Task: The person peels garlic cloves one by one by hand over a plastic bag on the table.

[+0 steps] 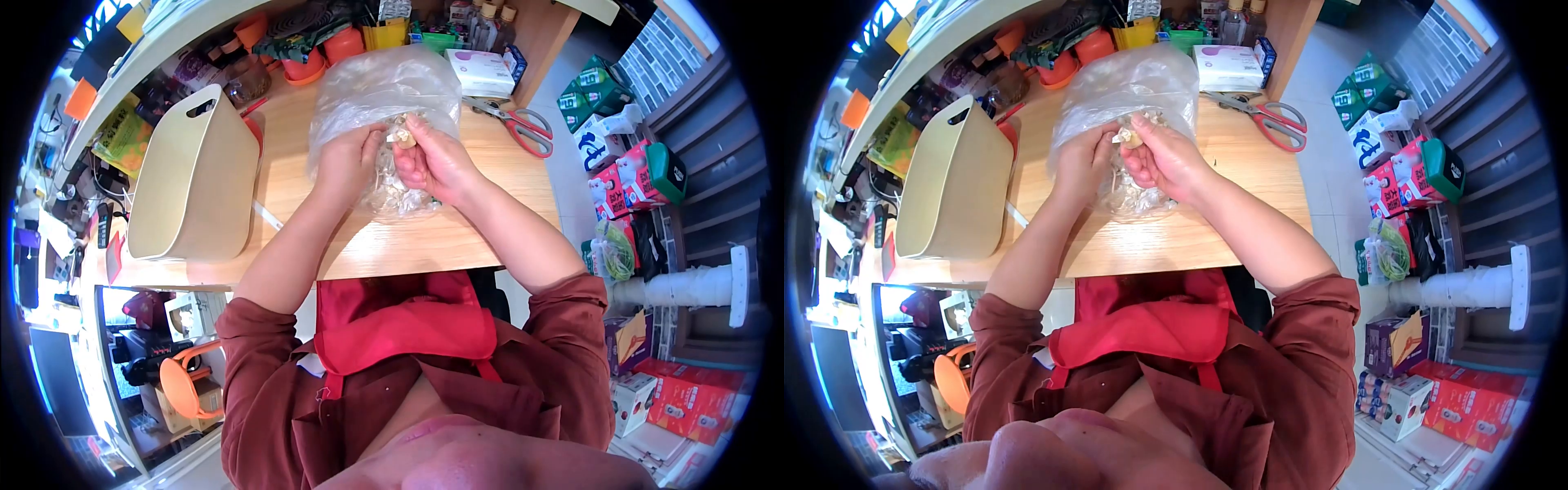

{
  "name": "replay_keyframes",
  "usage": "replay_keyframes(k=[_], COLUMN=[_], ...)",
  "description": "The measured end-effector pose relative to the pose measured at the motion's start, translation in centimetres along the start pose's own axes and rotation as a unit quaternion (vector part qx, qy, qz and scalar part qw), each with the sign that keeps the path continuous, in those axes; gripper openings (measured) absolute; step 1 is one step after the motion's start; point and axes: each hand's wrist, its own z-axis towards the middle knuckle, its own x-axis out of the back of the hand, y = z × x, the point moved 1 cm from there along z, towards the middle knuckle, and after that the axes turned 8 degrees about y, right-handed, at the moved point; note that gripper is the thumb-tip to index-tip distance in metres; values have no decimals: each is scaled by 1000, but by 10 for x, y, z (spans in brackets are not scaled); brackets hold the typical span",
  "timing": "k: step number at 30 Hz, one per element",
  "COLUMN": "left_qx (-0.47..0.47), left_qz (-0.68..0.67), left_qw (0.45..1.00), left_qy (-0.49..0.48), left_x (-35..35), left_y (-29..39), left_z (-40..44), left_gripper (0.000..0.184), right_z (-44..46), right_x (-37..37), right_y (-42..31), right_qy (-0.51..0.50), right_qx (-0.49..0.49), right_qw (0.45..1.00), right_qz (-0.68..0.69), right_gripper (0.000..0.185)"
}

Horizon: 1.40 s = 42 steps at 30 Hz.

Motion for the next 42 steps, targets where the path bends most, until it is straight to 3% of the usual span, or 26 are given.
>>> replay_keyframes(k=[2,5,8,14,20,23,26,29,32,38,42], left_qx=[41,-18,12,-129,-116,-91,-3,-12,-32,-95,-71], left_qz=[-22,-103,-77,-128,-162,-159,-153,-94,-90,53,39], left_qw=[999,994,997,983,979,983,988,995,994,993,996], left_qy=[-28,27,4,-3,-44,-34,-34,-43,-53,-44,-47], left_x=[5,4,11,15,13,10,9,12,7,2,4], left_y=[7,6,14,21,18,15,11,12,13,18,23], left_z=[2,-1,-2,0,-4,-6,-9,-8,-9,-17,-18], left_gripper=[17,17,21,34,36,34,32,28,28,29,30], right_z=[0,-2,-2,-7,-4,-6,-7,-3,-3,-3,-5], right_x=[0,-1,0,-6,4,-3,-7,-5,-4,-3,-6], right_y=[1,-2,-2,-3,0,2,4,9,9,13,13], right_qy=[6,24,39,58,39,56,119,67,60,81,85], right_qx=[0,-14,-20,-17,-52,23,173,272,245,239,237], right_qw=[1000,999,998,997,990,985,944,916,908,904,903], right_qz=[-14,-26,-40,-57,-127,-158,-253,-286,-336,-345,-347], right_gripper=[51,51,51,52,50,47,35,24,21,22,22])
